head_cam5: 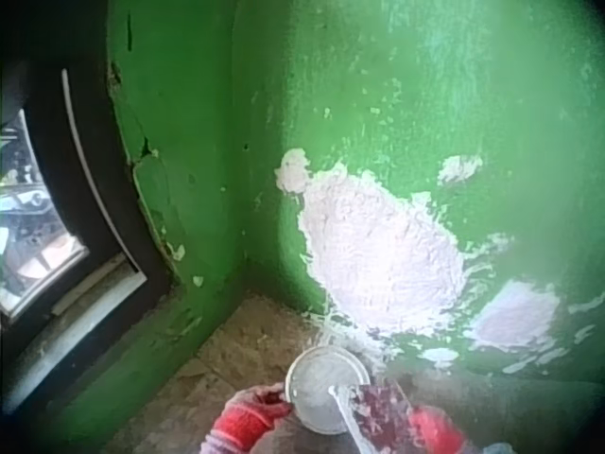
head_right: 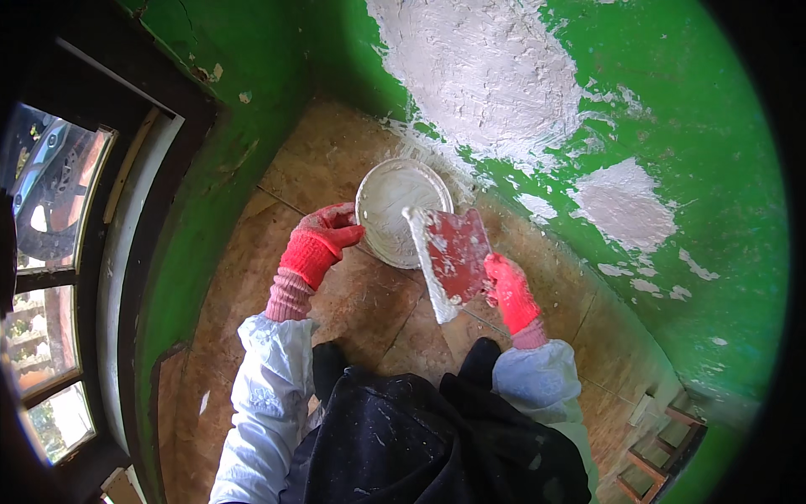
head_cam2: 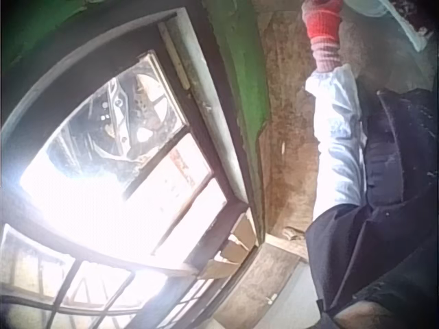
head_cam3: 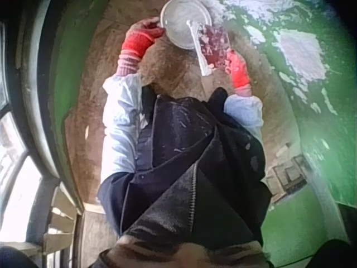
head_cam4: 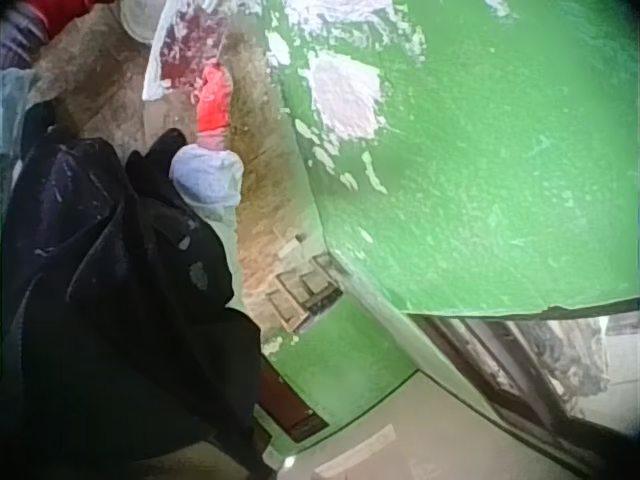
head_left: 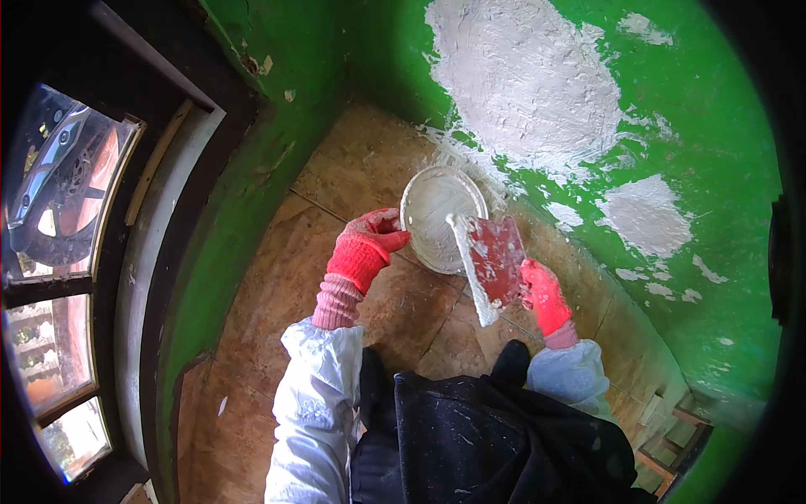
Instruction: The person applies a white plaster compound to a green wall using a putty knife, scraping the material from a small plastic container lid and spreading it onto damaged areas of the wall surface.
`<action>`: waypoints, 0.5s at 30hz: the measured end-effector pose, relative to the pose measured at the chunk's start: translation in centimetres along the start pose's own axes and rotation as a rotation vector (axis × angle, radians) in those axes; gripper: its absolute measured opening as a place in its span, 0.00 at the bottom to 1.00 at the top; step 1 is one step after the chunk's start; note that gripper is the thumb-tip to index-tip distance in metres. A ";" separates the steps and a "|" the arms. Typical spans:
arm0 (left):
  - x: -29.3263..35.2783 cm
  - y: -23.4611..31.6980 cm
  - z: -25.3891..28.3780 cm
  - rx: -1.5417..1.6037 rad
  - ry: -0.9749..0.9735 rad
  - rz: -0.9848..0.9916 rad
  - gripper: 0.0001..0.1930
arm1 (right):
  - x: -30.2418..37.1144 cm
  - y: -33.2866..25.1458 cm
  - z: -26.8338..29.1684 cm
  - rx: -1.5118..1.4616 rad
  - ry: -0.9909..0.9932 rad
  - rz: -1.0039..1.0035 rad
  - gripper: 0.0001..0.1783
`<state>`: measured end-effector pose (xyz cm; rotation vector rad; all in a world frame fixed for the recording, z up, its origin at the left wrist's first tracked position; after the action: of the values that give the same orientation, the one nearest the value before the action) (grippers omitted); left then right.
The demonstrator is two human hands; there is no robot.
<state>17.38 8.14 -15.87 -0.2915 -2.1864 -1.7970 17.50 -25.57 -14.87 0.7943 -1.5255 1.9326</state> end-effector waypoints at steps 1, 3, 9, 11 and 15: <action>0.0 0.6 -0.3 -0.010 -0.018 -0.011 0.18 | -0.3 0.3 0.8 0.000 0.002 0.000 0.18; 0.4 1.7 -0.6 0.002 -0.024 0.035 0.18 | -1.3 1.1 2.4 0.098 0.031 0.002 0.18; 1.1 2.6 -1.4 0.043 -0.017 0.106 0.18 | -1.4 1.6 0.2 0.153 -0.041 0.078 0.13; 1.2 2.6 -1.2 0.013 -0.010 0.108 0.18 | -0.5 1.0 -2.2 0.127 -0.083 0.089 0.12; 1.4 3.2 -1.5 -0.014 -0.025 0.058 0.18 | -0.5 0.8 -3.0 0.067 -0.152 0.055 0.14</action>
<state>17.33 7.24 -12.15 -0.3792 -2.1601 -1.7876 16.88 -22.85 -16.32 0.9566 -1.5932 2.0122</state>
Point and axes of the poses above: each hand's wrist, its own x-axis away from the middle knuckle, its own z-axis out of the back of the hand, y = z × x, the point moved 7 cm from there along -x, towards the middle knuckle, and after that the axes turned 1 degree about -y, right-handed, at the moved point
